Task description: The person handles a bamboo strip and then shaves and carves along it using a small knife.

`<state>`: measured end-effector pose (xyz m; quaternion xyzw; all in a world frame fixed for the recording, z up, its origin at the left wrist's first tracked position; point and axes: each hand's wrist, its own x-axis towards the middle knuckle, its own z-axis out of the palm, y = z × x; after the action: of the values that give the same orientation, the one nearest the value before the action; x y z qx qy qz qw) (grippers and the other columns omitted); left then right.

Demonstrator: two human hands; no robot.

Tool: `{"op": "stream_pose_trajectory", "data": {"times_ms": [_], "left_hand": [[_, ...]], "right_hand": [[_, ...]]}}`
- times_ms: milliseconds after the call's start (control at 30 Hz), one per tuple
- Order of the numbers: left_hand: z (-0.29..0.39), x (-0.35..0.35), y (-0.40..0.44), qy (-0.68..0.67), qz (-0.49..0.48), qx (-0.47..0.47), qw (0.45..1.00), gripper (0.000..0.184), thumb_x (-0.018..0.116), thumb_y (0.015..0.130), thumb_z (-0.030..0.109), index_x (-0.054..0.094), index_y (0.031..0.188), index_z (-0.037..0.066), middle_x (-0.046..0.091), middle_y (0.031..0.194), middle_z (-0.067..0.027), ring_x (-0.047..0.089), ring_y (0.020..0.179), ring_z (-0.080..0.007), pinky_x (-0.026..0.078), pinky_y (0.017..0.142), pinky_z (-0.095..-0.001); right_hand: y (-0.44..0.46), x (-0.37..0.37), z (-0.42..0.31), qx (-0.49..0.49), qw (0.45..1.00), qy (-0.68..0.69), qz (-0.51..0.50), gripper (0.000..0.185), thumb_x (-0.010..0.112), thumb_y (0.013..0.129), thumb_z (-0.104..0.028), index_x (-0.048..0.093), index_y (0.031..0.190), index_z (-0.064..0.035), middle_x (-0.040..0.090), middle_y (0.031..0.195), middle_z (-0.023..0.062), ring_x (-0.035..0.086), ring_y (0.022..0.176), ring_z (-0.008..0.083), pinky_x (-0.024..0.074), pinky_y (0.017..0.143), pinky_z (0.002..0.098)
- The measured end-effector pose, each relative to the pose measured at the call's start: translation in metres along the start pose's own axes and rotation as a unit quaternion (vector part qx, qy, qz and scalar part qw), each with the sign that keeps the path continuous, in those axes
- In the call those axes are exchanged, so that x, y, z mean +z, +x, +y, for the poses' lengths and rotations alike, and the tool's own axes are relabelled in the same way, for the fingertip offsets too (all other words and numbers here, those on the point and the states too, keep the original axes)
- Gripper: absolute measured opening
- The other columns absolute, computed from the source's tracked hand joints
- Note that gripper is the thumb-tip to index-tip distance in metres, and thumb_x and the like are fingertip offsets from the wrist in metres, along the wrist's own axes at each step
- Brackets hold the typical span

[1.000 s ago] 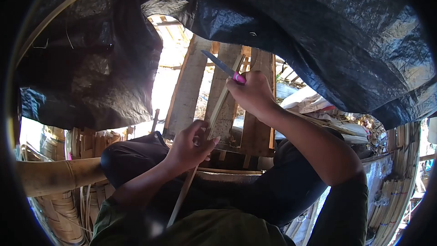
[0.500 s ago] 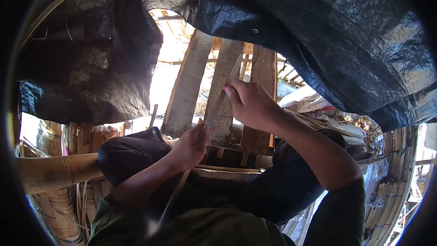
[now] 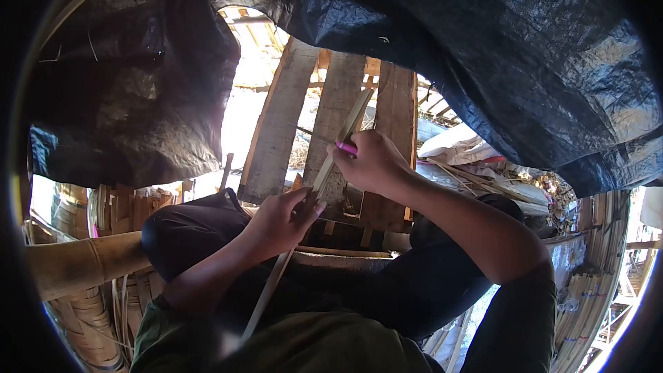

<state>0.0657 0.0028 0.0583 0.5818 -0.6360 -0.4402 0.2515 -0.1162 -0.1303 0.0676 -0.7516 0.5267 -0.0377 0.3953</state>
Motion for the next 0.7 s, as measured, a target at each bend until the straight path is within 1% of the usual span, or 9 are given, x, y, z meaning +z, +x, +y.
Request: {"op": "stream_pose_trajectory", "data": {"times_ms": [67, 200, 267, 433, 500, 533, 600, 667, 700], "left_hand": [[0.001, 0.002, 0.001, -0.059, -0.011, -0.045, 0.997, 0.032, 0.051, 0.102, 0.030, 0.058, 0.093, -0.001, 0.053, 0.057, -0.0039, 0.056, 0.054, -0.0108, 0.044, 0.052, -0.0310], [-0.007, 0.009, 0.002, -0.059, -0.047, -0.130, 0.989, 0.040, 0.045, 0.104, 0.038, 0.053, 0.090, 0.001, 0.052, 0.060, -0.0034, 0.055, 0.053, -0.0102, 0.045, 0.050, -0.0315], [-0.018, 0.023, -0.002, -0.194, -0.033, -0.134, 0.971, 0.044, 0.037, 0.106, 0.035, 0.050, 0.086, -0.001, 0.049, 0.060, -0.0131, 0.053, 0.054, -0.0271, 0.044, 0.059, -0.0398], [-0.007, 0.022, -0.005, -0.178, 0.034, -0.107, 0.977, 0.045, 0.033, 0.107, 0.038, 0.047, 0.090, 0.000, 0.046, 0.062, -0.0107, 0.048, 0.056, -0.0224, 0.043, 0.059, -0.0403], [-0.014, 0.023, -0.004, -0.180, 0.050, -0.080, 0.979, 0.044, 0.033, 0.107, 0.038, 0.047, 0.091, 0.000, 0.047, 0.064, -0.0116, 0.049, 0.056, -0.0224, 0.043, 0.060, -0.0406], [-0.018, 0.023, -0.003, -0.193, 0.042, -0.098, 0.975, 0.044, 0.032, 0.107, 0.038, 0.048, 0.092, 0.000, 0.048, 0.064, -0.0140, 0.051, 0.057, -0.0267, 0.043, 0.061, -0.0413], [-0.015, 0.020, -0.002, -0.207, 0.034, -0.118, 0.971, 0.044, 0.032, 0.107, 0.038, 0.048, 0.093, 0.000, 0.050, 0.065, -0.0164, 0.053, 0.059, -0.0309, 0.043, 0.062, -0.0420], [-0.001, 0.010, -0.007, -0.074, 0.066, -0.081, 0.992, 0.043, 0.032, 0.107, 0.036, 0.049, 0.093, -0.001, 0.053, 0.066, -0.0208, 0.056, 0.064, -0.0393, 0.045, 0.065, -0.0438], [0.002, 0.007, -0.008, -0.075, 0.067, -0.083, 0.992, 0.043, 0.032, 0.107, 0.036, 0.049, 0.093, -0.001, 0.053, 0.066, -0.0208, 0.056, 0.064, -0.0393, 0.045, 0.065, -0.0438]], "right_hand": [[0.009, 0.009, 0.016, -0.049, 0.997, 0.046, 0.032, 0.048, 0.065, 0.092, -0.040, 0.057, 0.062, -0.0026, 0.049, 0.049, 0.0021, 0.050, 0.047, 0.0125, 0.0398, 0.048, 0.0355], [0.015, 0.000, 0.011, -0.015, 0.993, 0.099, 0.055, 0.046, 0.064, 0.092, -0.038, 0.056, 0.064, -0.0030, 0.051, 0.052, 0.0034, 0.051, 0.049, 0.0122, 0.0397, 0.049, 0.0348], [0.022, -0.011, 0.013, -0.027, 0.988, 0.100, 0.118, 0.045, 0.063, 0.089, -0.037, 0.058, 0.068, 0.0030, 0.058, 0.055, 0.0128, 0.061, 0.052, 0.0216, 0.0466, 0.053, 0.0405], [0.010, -0.039, -0.008, -0.048, 0.992, -0.004, 0.117, 0.045, 0.061, 0.092, -0.041, 0.062, 0.079, 0.0017, 0.062, 0.064, 0.0134, 0.064, 0.061, 0.0234, 0.0475, 0.059, 0.0380], [0.003, -0.036, -0.005, -0.133, 0.983, 0.043, 0.120, 0.042, 0.057, 0.096, -0.038, 0.063, 0.081, 0.0005, 0.062, 0.065, 0.0141, 0.063, 0.060, 0.0242, 0.0481, 0.059, 0.0389], [-0.001, -0.028, -0.002, -0.201, 0.970, 0.034, 0.135, 0.037, 0.052, 0.098, -0.033, 0.062, 0.081, -0.0013, 0.062, 0.063, 0.0131, 0.064, 0.058, 0.0250, 0.0494, 0.060, 0.0413], [-0.017, -0.024, -0.010, -0.216, 0.971, -0.035, 0.096, 0.034, 0.053, 0.099, -0.030, 0.062, 0.082, -0.0021, 0.060, 0.061, 0.0112, 0.062, 0.054, 0.0248, 0.0481, 0.056, 0.0400], [-0.027, -0.012, -0.015, -0.230, 0.966, -0.102, 0.056, 0.030, 0.053, 0.099, -0.026, 0.061, 0.082, -0.0029, 0.058, 0.058, 0.0093, 0.060, 0.051, 0.0246, 0.0468, 0.053, 0.0387], [-0.030, -0.003, -0.015, -0.246, 0.957, -0.134, 0.075, 0.028, 0.053, 0.098, -0.025, 0.061, 0.083, -0.0029, 0.059, 0.058, 0.0114, 0.061, 0.051, 0.0291, 0.0482, 0.053, 0.0416]]}}
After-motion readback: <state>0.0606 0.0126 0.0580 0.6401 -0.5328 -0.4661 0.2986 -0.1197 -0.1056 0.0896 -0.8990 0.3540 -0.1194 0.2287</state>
